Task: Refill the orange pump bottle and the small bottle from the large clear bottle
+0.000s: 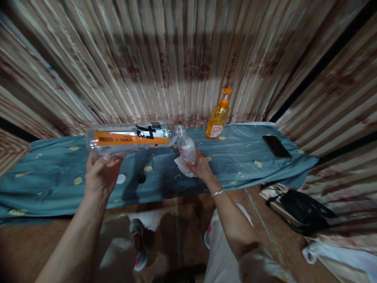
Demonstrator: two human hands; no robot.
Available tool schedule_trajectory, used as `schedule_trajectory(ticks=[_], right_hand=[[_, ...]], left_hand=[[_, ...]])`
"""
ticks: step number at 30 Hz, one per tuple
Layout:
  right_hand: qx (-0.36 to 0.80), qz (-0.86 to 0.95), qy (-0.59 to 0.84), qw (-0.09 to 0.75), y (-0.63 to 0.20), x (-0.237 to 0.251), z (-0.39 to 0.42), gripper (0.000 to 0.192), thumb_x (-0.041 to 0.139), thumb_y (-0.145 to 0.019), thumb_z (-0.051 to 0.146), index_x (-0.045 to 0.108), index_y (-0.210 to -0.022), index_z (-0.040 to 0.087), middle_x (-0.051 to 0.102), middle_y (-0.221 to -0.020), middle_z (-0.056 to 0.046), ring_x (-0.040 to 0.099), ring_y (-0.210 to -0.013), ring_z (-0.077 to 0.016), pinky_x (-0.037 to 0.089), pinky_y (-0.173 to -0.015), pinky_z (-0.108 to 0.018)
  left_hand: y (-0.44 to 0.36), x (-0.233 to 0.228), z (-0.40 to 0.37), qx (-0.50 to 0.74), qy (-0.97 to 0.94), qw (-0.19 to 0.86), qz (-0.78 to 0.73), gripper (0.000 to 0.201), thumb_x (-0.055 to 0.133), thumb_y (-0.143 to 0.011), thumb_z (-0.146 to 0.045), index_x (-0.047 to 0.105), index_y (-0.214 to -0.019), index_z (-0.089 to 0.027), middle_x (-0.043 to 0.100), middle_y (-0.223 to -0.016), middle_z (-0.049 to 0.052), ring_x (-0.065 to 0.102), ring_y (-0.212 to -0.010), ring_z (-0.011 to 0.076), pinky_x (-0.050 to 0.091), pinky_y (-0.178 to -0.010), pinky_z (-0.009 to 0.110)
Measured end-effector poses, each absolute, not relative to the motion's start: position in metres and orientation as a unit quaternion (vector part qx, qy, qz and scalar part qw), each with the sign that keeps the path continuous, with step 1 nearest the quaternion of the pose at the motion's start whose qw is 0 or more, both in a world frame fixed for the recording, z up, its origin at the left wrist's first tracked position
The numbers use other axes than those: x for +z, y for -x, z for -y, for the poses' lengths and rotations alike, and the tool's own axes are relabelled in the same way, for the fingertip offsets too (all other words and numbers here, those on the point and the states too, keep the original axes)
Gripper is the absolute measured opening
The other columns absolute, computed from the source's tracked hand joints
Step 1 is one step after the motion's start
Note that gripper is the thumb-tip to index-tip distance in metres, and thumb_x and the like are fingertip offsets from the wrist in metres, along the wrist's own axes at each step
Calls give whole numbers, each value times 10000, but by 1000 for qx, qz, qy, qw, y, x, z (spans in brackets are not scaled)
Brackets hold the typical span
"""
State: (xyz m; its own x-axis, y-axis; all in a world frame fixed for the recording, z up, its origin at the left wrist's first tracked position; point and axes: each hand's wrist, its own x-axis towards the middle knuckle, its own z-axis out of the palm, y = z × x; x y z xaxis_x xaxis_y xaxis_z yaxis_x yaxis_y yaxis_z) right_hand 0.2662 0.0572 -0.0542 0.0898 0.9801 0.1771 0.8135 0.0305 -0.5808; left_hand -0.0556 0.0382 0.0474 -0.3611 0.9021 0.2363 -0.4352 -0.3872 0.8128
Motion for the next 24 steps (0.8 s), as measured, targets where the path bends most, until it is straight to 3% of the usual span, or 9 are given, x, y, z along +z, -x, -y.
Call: schedule_trajectory(ticks=[9, 15, 24], right_hand=[[133, 669, 674, 283, -269, -59, -59, 554, 963, -966, 348, 701, -1421, 170, 918, -1075, -138, 896, -948, -360, 636, -785, -365], [162, 658, 682, 276, -266, -51, -56, 558, 945, -977, 305, 690, -1449, 151, 915, -1159, -169, 899, -1014, -360, 649, -844, -372], [160, 655, 685, 276, -264, -47, -54, 541, 933, -980, 285, 697, -1448, 149, 929, -1163, -157, 908, -1026, -355, 639, -833, -354]], left_hand=[[54, 49, -37, 754, -358, 439, -333, 548, 1155, -490, -375, 904, -968, -284, 851, -942, 13, 750, -861, 190, 641, -730, 264], [51, 52, -37, 762, -338, 436, -338, 611, 1183, -409, -402, 904, -935, -268, 868, -936, 16, 765, -846, 184, 610, -683, 238], [51, 52, -34, 753, -361, 433, -340, 541, 1190, -479, -452, 851, -861, -273, 872, -965, -5, 781, -846, 180, 640, -695, 242]])
